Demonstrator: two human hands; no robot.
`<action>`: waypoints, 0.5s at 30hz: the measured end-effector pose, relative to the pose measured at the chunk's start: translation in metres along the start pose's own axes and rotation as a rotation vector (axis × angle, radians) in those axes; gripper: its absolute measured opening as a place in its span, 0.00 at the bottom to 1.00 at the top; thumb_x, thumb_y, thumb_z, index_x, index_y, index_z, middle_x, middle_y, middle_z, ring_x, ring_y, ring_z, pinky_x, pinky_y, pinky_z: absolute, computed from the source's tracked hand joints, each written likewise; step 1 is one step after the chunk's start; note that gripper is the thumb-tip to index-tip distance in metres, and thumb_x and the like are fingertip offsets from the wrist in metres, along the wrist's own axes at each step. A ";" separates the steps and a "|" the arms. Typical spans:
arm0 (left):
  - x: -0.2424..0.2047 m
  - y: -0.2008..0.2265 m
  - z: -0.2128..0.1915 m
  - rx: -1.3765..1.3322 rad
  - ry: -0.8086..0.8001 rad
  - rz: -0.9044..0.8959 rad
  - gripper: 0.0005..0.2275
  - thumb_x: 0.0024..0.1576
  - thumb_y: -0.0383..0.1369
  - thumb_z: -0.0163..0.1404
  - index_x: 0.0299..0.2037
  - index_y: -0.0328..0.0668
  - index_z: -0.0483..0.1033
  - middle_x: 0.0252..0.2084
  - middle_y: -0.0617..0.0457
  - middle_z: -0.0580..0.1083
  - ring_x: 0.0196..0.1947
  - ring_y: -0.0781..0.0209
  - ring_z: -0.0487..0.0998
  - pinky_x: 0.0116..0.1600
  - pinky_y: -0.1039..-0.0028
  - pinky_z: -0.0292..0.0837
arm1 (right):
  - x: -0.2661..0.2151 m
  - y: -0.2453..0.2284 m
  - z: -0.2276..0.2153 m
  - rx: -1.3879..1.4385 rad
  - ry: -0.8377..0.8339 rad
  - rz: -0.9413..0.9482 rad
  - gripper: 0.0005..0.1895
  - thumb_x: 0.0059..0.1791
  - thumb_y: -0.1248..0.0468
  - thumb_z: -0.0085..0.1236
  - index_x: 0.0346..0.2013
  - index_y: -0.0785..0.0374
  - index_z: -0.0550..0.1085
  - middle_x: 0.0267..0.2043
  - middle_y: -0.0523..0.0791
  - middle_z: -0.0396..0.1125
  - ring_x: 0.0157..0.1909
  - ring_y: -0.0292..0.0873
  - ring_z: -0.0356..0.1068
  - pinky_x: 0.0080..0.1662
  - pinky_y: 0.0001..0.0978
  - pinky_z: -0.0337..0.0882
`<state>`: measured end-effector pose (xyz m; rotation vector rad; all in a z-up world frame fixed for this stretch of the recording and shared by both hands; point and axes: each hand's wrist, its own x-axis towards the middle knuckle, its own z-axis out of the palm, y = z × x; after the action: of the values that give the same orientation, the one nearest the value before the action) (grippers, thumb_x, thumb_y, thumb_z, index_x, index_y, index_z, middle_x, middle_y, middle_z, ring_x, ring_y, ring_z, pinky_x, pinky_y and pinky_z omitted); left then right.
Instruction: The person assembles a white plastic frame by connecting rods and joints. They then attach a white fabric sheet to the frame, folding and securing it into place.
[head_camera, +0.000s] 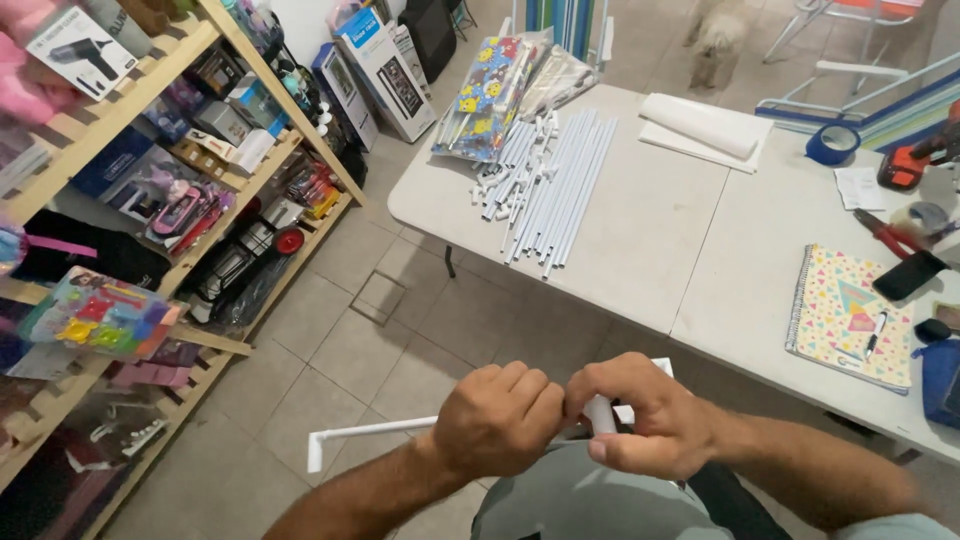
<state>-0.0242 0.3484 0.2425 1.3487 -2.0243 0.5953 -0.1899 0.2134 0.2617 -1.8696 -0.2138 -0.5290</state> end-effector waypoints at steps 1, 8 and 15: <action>-0.002 -0.001 0.001 0.000 -0.024 0.034 0.18 0.69 0.33 0.38 0.22 0.48 0.58 0.20 0.57 0.56 0.18 0.63 0.54 0.22 0.70 0.45 | 0.002 -0.003 -0.003 0.044 -0.070 0.026 0.16 0.52 0.51 0.52 0.36 0.63 0.71 0.22 0.41 0.63 0.19 0.38 0.55 0.24 0.31 0.56; -0.007 0.001 0.000 -0.099 -0.197 0.215 0.14 0.64 0.27 0.42 0.24 0.48 0.61 0.22 0.57 0.59 0.19 0.61 0.57 0.24 0.70 0.46 | -0.007 -0.004 -0.016 -0.092 -0.422 -0.135 0.08 0.50 0.65 0.53 0.28 0.61 0.65 0.23 0.48 0.57 0.21 0.53 0.57 0.25 0.44 0.56; 0.024 -0.005 0.004 -0.182 -0.250 0.266 0.17 0.72 0.37 0.41 0.27 0.47 0.66 0.24 0.56 0.61 0.20 0.60 0.60 0.23 0.70 0.50 | -0.003 -0.020 -0.043 -0.174 -0.460 -0.254 0.12 0.51 0.67 0.48 0.24 0.62 0.60 0.24 0.50 0.56 0.21 0.56 0.52 0.27 0.46 0.54</action>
<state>-0.0277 0.3287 0.2574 1.0987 -2.4201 0.3569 -0.2115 0.1809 0.2888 -2.1306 -0.7377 -0.2846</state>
